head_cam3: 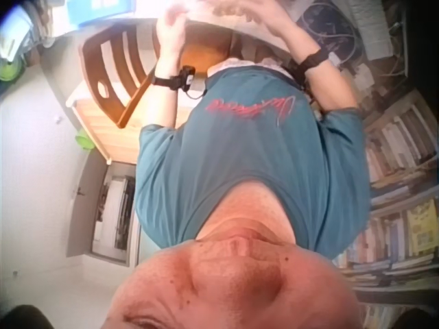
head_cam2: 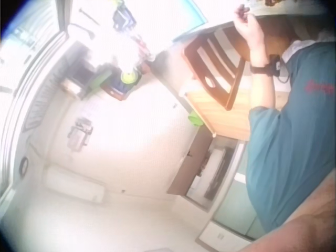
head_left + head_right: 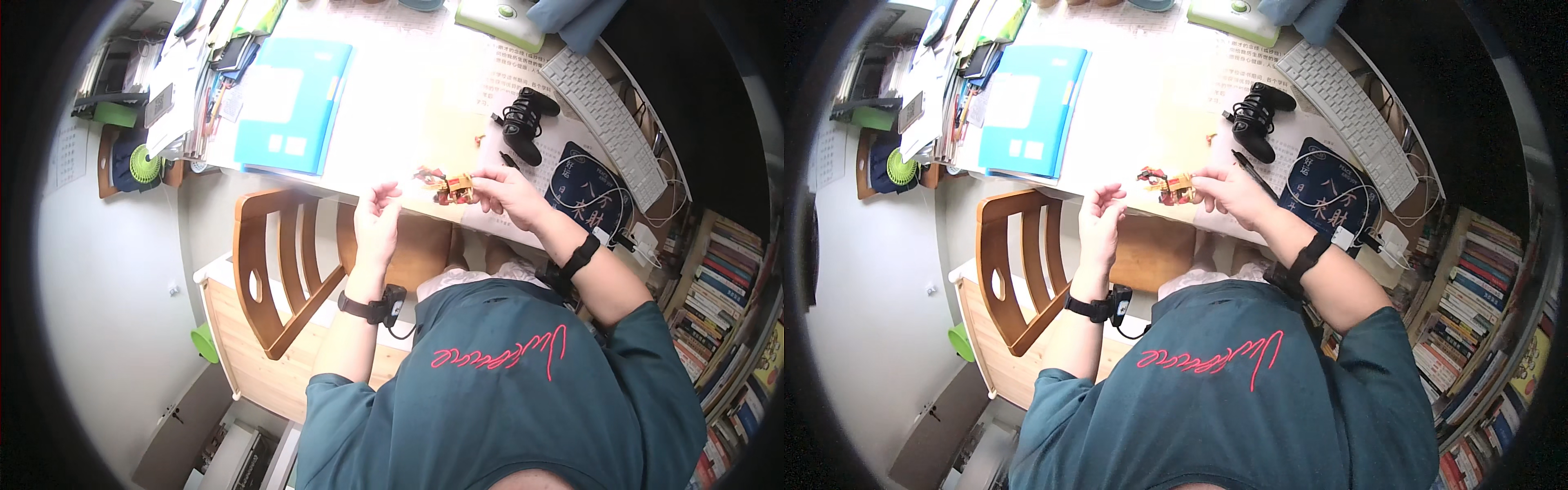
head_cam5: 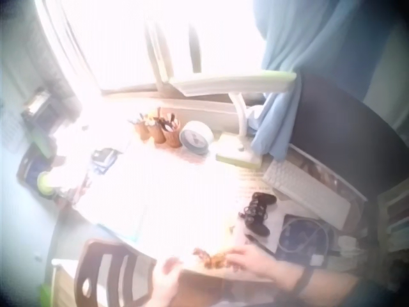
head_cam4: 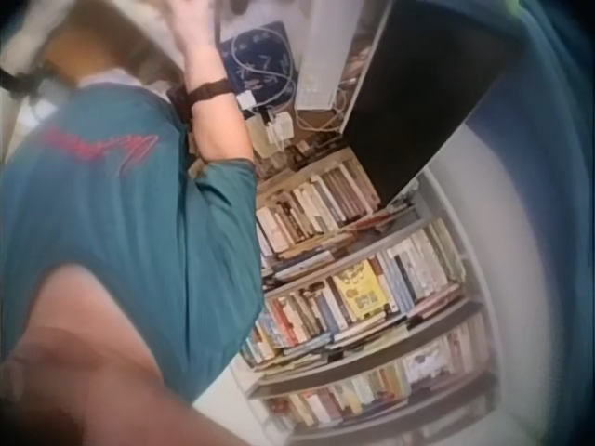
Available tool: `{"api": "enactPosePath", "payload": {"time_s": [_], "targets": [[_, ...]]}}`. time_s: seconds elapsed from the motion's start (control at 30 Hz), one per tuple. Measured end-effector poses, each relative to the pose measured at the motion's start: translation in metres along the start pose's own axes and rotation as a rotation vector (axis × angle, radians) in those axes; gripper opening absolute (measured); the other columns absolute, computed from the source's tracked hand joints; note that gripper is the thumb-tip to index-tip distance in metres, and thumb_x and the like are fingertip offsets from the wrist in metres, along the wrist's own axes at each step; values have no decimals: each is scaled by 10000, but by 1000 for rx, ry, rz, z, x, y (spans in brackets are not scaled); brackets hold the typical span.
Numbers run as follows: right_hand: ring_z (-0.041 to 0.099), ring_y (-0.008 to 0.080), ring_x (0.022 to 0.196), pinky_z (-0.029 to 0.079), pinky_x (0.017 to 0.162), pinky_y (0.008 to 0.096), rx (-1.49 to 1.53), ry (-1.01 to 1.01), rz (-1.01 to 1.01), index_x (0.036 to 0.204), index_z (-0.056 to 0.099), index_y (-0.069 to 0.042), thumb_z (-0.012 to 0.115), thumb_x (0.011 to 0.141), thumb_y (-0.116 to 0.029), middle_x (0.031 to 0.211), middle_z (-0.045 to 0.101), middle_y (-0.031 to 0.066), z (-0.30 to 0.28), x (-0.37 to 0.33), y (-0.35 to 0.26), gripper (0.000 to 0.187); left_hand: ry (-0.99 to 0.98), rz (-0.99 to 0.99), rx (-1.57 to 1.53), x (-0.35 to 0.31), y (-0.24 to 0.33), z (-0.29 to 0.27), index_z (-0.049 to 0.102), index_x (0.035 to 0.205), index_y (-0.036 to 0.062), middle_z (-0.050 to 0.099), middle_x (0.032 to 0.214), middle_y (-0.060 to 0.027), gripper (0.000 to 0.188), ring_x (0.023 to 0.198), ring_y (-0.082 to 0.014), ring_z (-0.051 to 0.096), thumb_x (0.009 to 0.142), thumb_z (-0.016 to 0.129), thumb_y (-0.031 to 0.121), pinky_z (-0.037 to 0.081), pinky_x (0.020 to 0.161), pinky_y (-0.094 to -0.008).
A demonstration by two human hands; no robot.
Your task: The person assembles components of a small red and yellow toy robot using their hands at a desk.
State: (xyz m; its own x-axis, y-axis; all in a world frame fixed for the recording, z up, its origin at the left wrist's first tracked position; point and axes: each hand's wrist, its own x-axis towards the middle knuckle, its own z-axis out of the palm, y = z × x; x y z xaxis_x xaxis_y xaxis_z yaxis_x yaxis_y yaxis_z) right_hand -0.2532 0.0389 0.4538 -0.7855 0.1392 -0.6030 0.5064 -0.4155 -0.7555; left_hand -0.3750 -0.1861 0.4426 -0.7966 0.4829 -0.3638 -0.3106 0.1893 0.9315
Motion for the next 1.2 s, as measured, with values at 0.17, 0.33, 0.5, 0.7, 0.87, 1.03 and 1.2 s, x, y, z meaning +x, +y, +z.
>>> {"api": "enactPosePath", "payload": {"time_s": [0.17,0.33,0.5,0.7,0.87,1.03,1.2], "targets": [[523,48,525,349,419,176,135,-15,104,855,626,-48,593,904,-229,700,611,14,-5,2,4,191,-71,25,158,-12,14,15,628,1103,46,593,952,-20,267,796,-70,525,846,669,107,447,734,-214],[516,49,500,333,395,176,178,-15,136,842,621,-51,600,901,-221,695,612,15,-1,-1,11,181,-96,158,307,-17,2,21,675,1038,58,626,910,-16,221,754,-84,548,848,703,169,460,683,-235],[495,50,471,313,372,179,226,-47,160,850,625,-48,599,904,-215,683,614,27,-3,-6,13,178,-125,91,342,-16,8,23,683,1031,62,661,869,-40,202,715,-102,571,857,684,163,474,676,-254],[445,51,452,307,394,188,190,-37,122,871,635,-45,604,886,-176,664,591,17,-3,-11,8,135,-227,-16,56,-13,10,25,658,1006,33,653,836,12,171,699,-35,524,910,642,173,411,624,-202],[432,43,461,300,404,188,165,-37,115,911,644,-41,608,867,-138,668,580,7,-3,-11,5,113,-271,-253,-22,-10,15,23,648,959,76,655,823,16,137,675,-20,513,925,620,205,386,602,-166],[433,40,476,317,429,183,185,-28,125,944,647,-37,610,857,-117,689,585,10,-8,-10,2,123,-287,-340,-131,-7,11,19,647,973,57,655,816,12,161,664,-24,518,919,621,207,390,592,-169],[586,88,786,433,626,217,41,-32,-5,1167,605,-40,631,846,-126,979,639,45,-4,-11,-3,333,-309,-421,-319,-4,5,19,629,964,60,655,821,12,147,658,-38,546,931,607,202,429,578,-170]]}}
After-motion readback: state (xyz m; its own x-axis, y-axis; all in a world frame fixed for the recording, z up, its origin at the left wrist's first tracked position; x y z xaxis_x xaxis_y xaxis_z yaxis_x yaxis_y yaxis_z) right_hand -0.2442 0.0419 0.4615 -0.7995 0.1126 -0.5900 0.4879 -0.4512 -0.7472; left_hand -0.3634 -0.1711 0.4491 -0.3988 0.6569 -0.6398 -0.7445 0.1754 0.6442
